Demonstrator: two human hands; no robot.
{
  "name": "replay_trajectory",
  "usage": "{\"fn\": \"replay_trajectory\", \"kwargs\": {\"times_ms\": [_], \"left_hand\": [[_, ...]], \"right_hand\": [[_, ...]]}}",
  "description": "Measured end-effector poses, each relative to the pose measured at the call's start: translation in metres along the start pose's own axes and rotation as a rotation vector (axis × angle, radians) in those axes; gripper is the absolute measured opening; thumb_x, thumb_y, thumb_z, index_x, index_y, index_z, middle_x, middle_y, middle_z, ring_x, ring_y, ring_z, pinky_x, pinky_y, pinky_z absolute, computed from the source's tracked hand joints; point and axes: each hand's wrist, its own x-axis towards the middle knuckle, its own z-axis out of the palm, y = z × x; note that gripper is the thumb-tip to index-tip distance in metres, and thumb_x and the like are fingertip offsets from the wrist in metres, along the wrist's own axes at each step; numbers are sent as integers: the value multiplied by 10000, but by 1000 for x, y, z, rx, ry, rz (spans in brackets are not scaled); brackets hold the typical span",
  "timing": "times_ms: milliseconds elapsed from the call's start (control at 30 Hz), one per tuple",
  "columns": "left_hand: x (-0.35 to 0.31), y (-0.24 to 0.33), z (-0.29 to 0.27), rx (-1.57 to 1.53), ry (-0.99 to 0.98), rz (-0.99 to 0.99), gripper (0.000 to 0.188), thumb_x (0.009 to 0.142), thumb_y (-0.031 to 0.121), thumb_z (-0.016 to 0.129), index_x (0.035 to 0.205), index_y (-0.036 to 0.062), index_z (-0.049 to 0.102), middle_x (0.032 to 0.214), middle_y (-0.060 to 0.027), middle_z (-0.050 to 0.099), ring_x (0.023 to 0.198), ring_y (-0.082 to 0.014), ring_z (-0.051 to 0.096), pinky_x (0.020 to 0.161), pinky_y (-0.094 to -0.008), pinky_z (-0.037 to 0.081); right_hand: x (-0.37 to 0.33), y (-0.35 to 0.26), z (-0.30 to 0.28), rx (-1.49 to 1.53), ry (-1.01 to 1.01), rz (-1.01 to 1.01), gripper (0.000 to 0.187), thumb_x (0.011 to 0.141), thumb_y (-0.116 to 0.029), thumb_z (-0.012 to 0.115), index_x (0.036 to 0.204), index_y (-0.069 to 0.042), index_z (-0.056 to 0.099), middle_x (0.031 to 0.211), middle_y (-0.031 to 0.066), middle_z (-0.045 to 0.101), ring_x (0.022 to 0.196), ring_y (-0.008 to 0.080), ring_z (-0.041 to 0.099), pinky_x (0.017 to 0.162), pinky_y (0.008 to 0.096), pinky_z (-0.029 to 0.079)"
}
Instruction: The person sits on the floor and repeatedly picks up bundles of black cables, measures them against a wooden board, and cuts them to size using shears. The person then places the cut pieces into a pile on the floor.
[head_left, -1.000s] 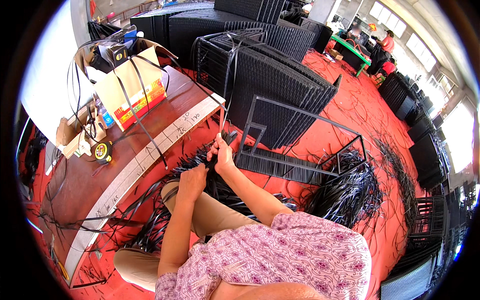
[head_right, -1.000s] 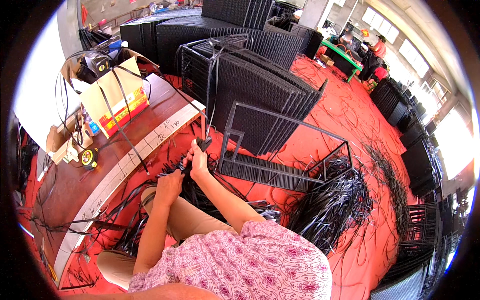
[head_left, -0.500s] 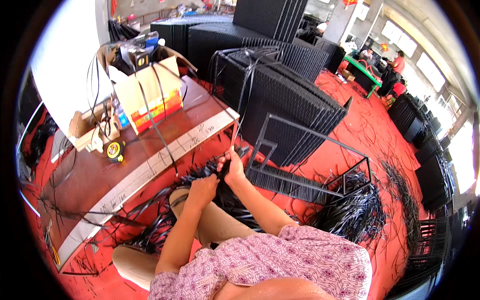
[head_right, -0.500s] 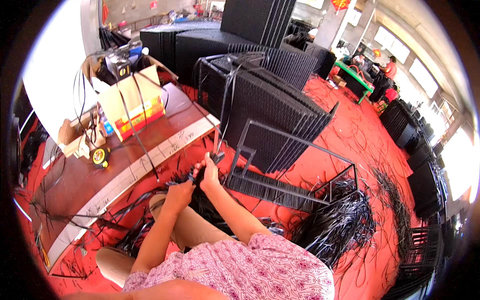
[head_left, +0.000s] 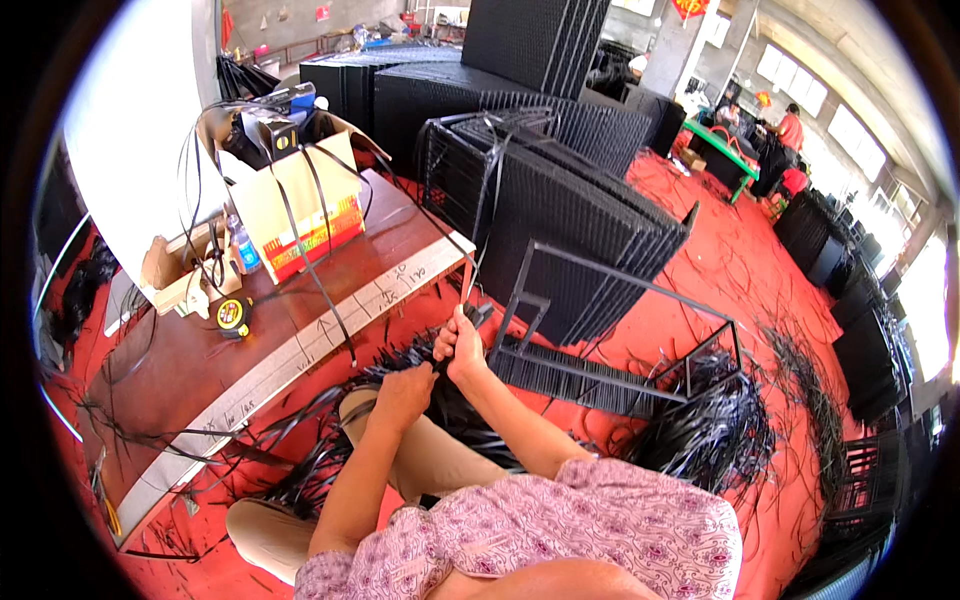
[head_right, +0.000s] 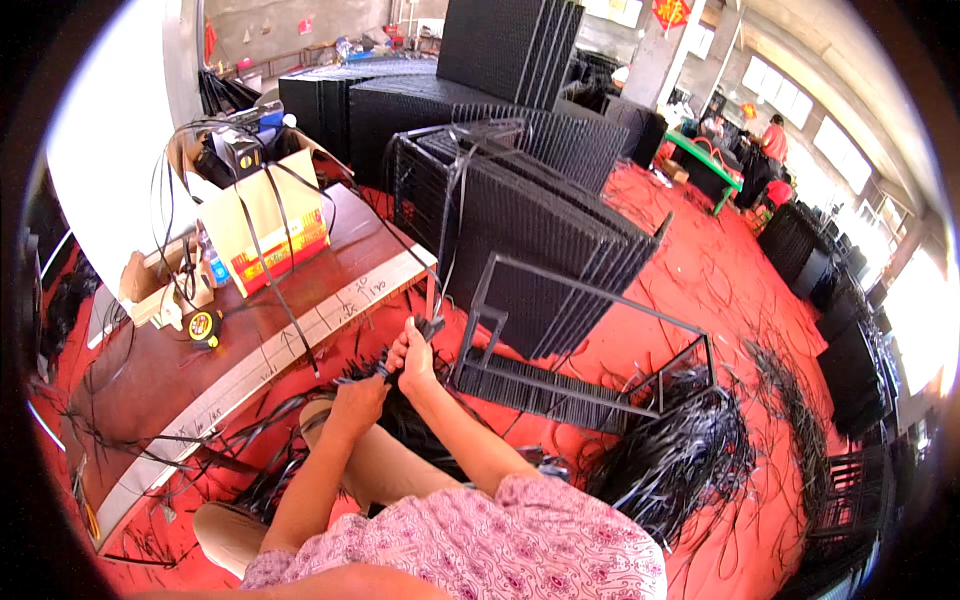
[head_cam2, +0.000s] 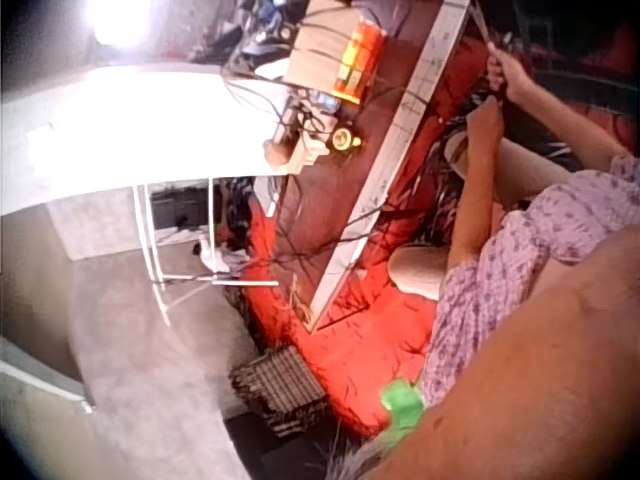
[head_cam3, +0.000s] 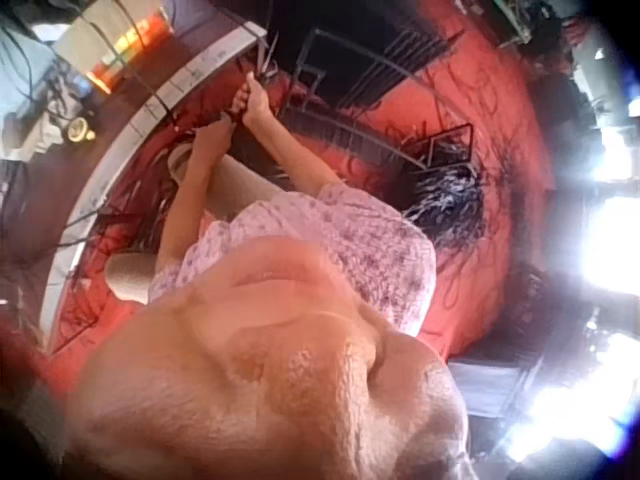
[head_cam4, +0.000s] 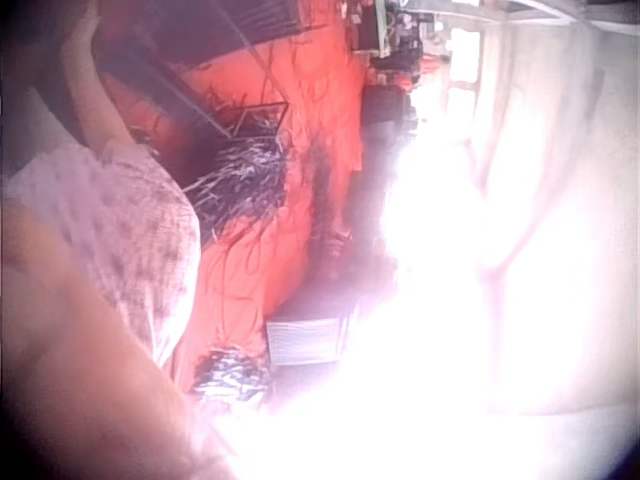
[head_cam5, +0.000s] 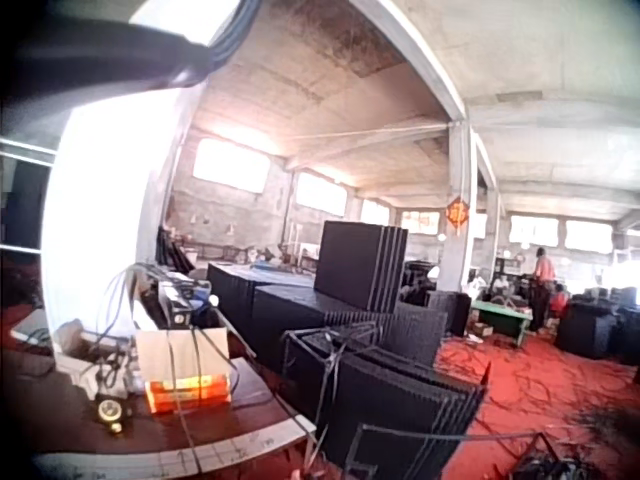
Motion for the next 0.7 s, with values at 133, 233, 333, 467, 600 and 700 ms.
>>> {"fn": "replay_trajectory", "kwargs": {"times_ms": [133, 233, 333, 467, 600, 700], "left_hand": [[18, -5, -7, -13, -14, -44, 196, 891, 230, 552, 794, 67, 506, 627, -139, 595, 591, -329, 617, 518, -442, 475], [9, -6, 4, 13, -19, 21, 212, 901, 241, 536, 792, 64, 494, 631, -140, 596, 592, -331, 615, 522, -445, 472], [10, -4, -2, 7, -35, 3, 218, 900, 243, 534, 788, 62, 489, 633, -140, 597, 593, -338, 614, 531, -442, 475], [12, -2, -5, 4, -5, 20, 227, 895, 247, 541, 783, 57, 491, 630, -140, 597, 588, -330, 614, 529, -433, 475], [9, -4, -7, 5, -56, 2, 220, 890, 237, 544, 776, 56, 493, 626, -139, 601, 586, -323, 618, 522, -426, 475], [7, -7, -5, -6, -60, -4, 211, 890, 225, 543, 775, 56, 494, 628, -142, 604, 591, -323, 621, 521, -426, 477]], "right_hand": [[11, -12, 17, -3, -14, -41, 396, 954, -452, 449, 679, -181, 364, 512, -41, 274, 393, 130, 269, 422, 309, 270], [7, -5, -2, -13, 9, -50, 390, 956, -458, 444, 702, -172, 373, 518, -43, 271, 403, 128, 274, 433, 308, 277], [2, -7, 7, -41, 28, -70, 394, 956, -466, 440, 705, -170, 375, 518, -45, 269, 396, 121, 262, 434, 308, 269], [2, -7, 7, -35, 31, -51, 402, 940, -466, 479, 694, -164, 378, 512, -43, 271, 394, 121, 264, 426, 307, 265], [2, -5, 11, -40, 35, -69, 409, 920, -453, 528, 679, -156, 384, 496, -43, 275, 375, 121, 261, 399, 302, 253], [3, -3, 11, -66, 27, -63, 384, 905, -434, 563, 695, -152, 409, 492, -47, 263, 375, 112, 258, 399, 295, 245]]}}
